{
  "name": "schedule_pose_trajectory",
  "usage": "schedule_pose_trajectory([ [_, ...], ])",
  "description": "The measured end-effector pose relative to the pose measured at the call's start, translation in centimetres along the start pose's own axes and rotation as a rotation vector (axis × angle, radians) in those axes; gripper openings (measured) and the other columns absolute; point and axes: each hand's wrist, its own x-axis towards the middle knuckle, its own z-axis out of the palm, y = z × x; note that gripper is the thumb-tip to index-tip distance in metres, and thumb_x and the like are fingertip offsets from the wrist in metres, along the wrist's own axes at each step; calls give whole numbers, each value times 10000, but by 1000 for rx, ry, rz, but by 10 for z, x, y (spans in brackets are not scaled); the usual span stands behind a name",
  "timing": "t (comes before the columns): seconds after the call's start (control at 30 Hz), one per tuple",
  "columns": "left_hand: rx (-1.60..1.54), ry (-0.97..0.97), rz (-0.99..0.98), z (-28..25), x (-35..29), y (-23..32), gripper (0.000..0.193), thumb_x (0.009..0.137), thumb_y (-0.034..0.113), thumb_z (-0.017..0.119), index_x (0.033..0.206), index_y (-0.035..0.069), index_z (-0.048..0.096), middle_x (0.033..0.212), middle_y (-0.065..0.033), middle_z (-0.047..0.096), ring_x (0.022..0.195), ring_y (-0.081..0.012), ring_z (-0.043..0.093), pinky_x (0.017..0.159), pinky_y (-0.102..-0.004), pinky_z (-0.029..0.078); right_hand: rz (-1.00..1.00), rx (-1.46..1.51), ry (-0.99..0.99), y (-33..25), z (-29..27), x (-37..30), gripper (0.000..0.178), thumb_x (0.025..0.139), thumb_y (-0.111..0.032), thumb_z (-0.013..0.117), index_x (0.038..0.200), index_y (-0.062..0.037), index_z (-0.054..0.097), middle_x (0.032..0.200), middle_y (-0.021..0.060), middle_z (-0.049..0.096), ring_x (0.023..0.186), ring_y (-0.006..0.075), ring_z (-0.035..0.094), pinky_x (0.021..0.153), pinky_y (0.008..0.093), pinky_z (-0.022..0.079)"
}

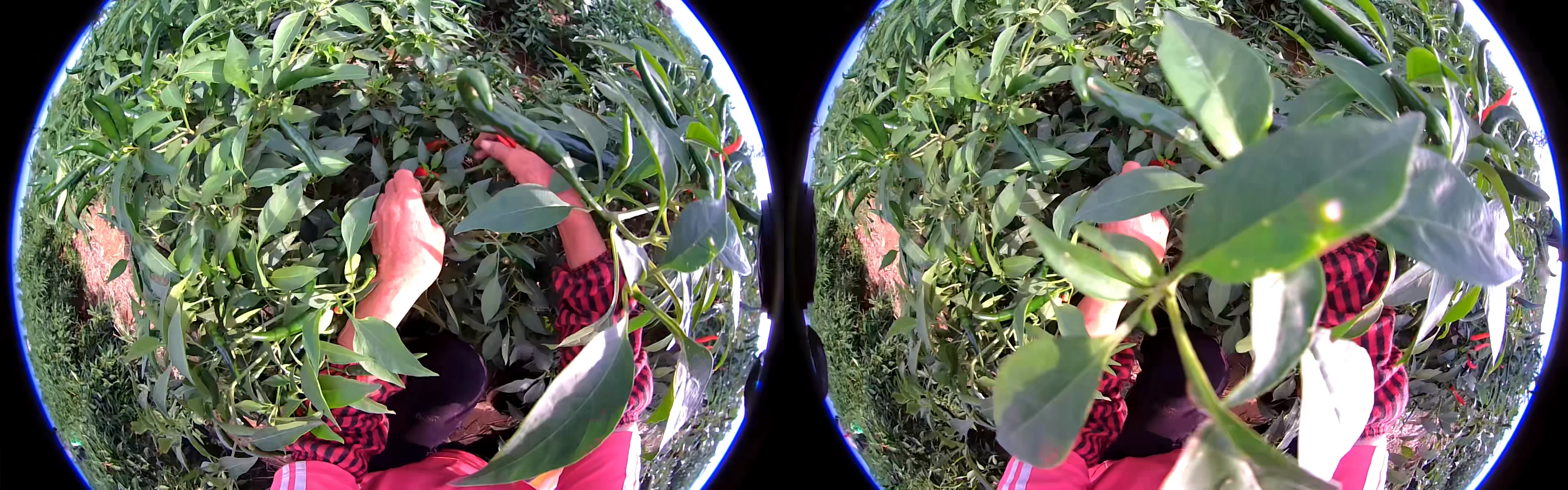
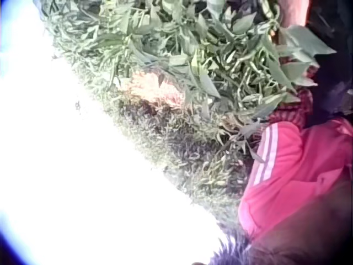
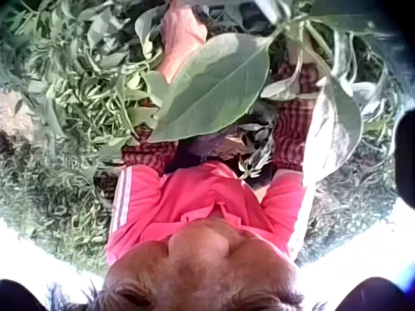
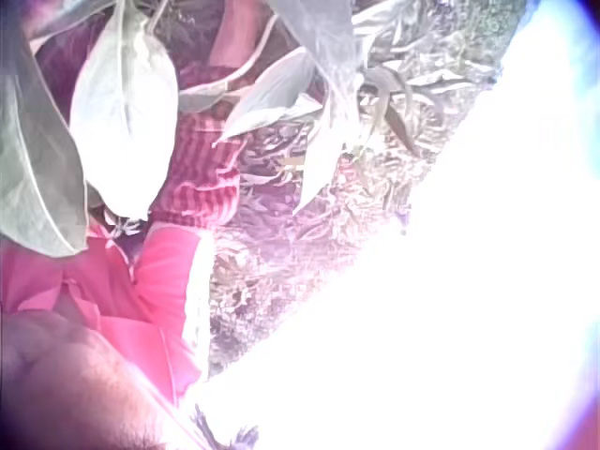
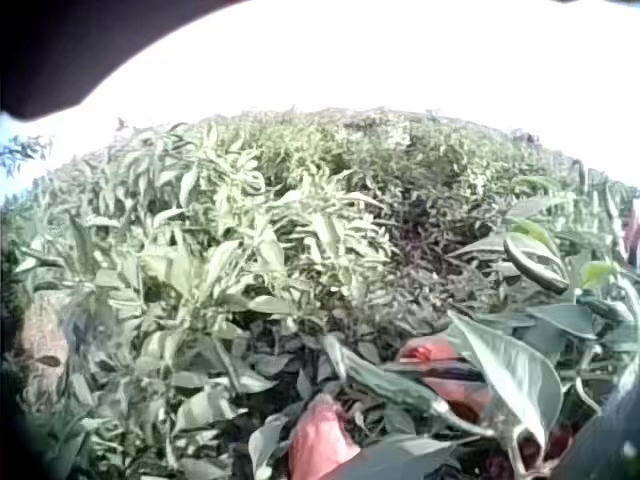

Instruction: The person harvests red chili peppers from a dense field of pepper plants. They reach into the foliage, pluck ripe red peppers by hand, and place them into a white sack positioned on the ground beside them.

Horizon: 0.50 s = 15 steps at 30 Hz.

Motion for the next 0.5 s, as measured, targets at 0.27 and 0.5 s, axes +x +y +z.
schedule_pose_trajectory([
  [0.27,-128,-84,27,-5,-8,19,550,665,-85,582,1170,-55,364,1023,-235,490,977,-417,492,813,-482,423,8,-1017,-176,12,21,-2,312,732,-255,718,998,-104,654,741,166,638,731,373,621,646,445,480],
  [0.5,183,-179,135,-4,-22,5,370,755,100,626,1106,48,520,1046,-139,543,906,-293,567,731,-414,456,91,-1105,-378,-35,66,-39,170,740,-160,609,792,2,607,704,190,588,639,372,559,607,418,451],
])
